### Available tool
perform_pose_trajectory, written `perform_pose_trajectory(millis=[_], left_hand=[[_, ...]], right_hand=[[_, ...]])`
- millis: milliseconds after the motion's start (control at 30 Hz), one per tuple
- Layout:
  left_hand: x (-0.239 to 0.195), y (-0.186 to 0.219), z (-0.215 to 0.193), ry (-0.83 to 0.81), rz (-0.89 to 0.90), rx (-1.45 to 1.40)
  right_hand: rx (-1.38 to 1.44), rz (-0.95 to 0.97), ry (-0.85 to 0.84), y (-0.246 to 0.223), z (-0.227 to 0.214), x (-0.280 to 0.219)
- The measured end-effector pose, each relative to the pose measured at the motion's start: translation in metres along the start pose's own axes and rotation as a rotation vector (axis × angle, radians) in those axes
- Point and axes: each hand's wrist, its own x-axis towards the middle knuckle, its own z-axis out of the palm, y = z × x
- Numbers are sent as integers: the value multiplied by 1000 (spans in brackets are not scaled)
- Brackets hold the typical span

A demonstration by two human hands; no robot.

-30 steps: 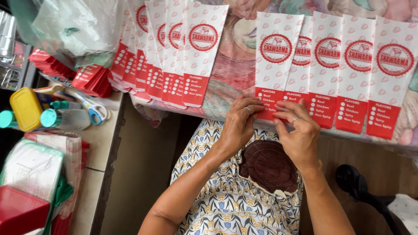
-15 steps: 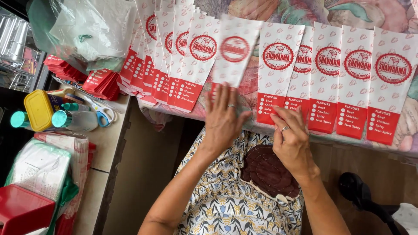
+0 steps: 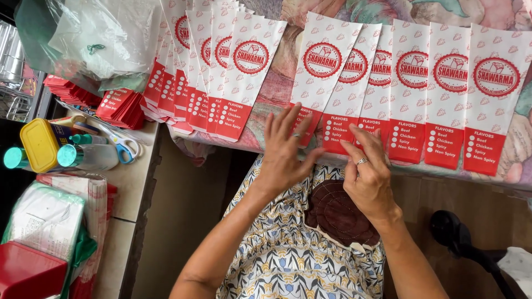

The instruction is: The person is preparing paper bags by aligning them in stacks, applying glue to the bottom edges, and folding them to seal the bottoms.

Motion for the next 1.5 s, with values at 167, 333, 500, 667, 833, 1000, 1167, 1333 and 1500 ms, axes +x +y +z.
perform_pose_trajectory(millis=[167,333,500,667,833,1000,1167,1333,1500], left_hand=[[-9,-38,-28,-134,88,-191],[-11,-38,-28,-142,129,-196],[-13,-36,-24,-101,130,-199],[-10,-32,-31,-59,139,-291],[-8,-32,-33,-54,143,-340],[-9,-33,-29,-6,148,-351],[-8,-23,-22,45,8,-357],[-6,-16,-13,99,-127,-387],[-6,-16,-12,45,-220,-418]], right_hand=[[41,-39,-20,-25,11,17],[74,-81,-118,-42,28,29],[19,-52,-176,-33,27,28],[20,-62,-164,-31,26,27],[26,-71,-125,-28,29,21],[48,-63,-96,-27,30,21],[73,20,-33,-33,34,29],[180,118,5,-36,32,37],[279,200,-8,-40,25,41]])
